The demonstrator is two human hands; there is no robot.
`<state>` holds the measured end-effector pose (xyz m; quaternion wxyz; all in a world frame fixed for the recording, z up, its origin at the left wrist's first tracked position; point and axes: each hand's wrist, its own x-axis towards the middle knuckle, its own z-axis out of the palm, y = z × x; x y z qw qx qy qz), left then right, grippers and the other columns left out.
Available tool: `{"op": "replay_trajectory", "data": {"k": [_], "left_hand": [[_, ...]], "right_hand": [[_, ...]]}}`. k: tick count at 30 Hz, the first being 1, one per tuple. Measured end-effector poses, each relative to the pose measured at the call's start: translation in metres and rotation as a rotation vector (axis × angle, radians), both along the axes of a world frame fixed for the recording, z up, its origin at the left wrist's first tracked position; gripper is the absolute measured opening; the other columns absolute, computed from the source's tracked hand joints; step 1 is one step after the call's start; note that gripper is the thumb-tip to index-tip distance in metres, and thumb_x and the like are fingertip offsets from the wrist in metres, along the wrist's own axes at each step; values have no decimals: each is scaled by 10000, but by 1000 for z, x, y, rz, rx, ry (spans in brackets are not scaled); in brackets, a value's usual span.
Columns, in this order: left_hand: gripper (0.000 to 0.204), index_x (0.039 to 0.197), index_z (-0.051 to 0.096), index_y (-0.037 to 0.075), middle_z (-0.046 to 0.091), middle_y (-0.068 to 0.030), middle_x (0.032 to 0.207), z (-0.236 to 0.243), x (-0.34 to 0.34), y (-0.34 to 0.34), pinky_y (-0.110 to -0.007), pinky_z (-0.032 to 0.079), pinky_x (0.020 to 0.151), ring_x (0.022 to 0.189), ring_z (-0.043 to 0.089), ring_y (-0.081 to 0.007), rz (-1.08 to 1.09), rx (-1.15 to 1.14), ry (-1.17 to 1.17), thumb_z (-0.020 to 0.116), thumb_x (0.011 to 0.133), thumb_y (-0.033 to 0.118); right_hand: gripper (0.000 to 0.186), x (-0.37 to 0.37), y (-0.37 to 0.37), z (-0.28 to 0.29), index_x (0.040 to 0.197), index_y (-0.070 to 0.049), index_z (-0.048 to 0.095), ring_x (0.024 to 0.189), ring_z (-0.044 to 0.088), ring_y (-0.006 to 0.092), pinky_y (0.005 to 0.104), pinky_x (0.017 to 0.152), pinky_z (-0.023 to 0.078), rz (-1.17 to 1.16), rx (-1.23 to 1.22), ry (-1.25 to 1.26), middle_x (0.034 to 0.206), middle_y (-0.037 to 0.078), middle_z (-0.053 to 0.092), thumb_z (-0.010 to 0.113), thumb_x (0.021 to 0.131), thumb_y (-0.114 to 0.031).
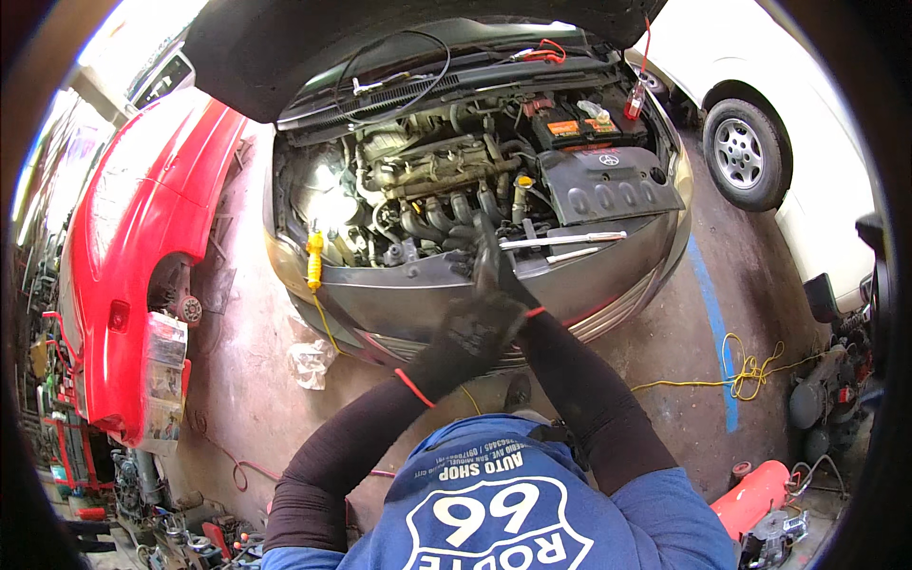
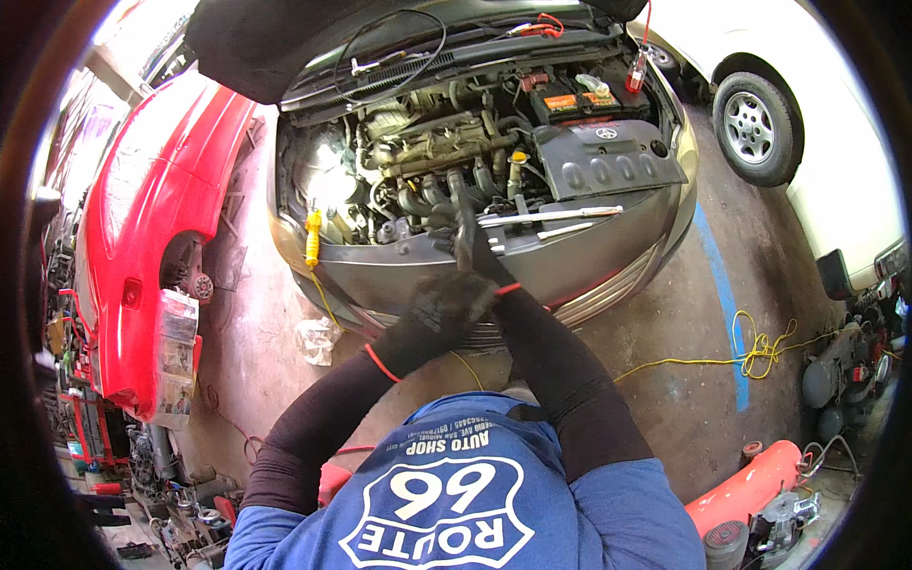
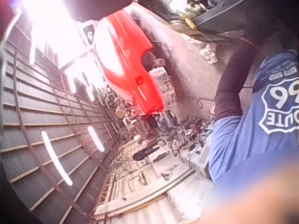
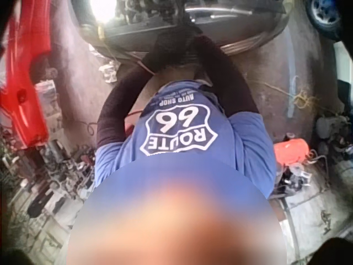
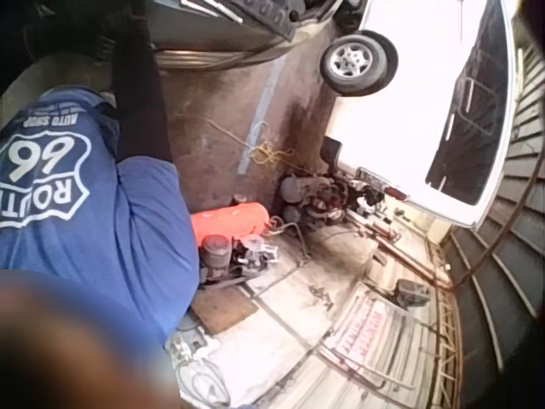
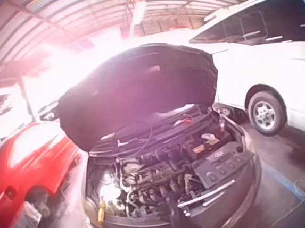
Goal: The person selects a socket and ratchet from a floor toolkit, then works under the hood of a grey sedan. They put on gloves, use a work light, and manipulate hoses and engine components while using the ratchet on bolts within the engine bay.
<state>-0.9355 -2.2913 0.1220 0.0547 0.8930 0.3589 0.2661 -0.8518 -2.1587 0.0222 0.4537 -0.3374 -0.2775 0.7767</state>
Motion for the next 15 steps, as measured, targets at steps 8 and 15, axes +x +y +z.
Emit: {"op": "replay_trajectory", "data": {"k": [8, 15], "left_hand": [[204, 1113, 623, 22, 628, -72, 935, -51, 40, 35, -359, 521, 743, 831, 624, -170, 416, -542, -768, 654, 969, 164], [123, 1051, 625, 33, 588, -25, 858, -66, 54, 41, -308, 497, 723, 792, 568, -111, 182, -857, -1182, 615, 992, 141]], "right_hand": [[1108, 46, 34, -10, 1409, 46, 470, 1241, 557, 440, 541, 1078, 434, -369, -175, 301, 1359, 293, 566, 470, 836, -903], [1019, 78, 35, -11, 1413, 47, 509, 1352, 471, 457, 610, 1113, 437, -417, -206, 618, 1461, 302, 461, 516, 880, -822]]}}
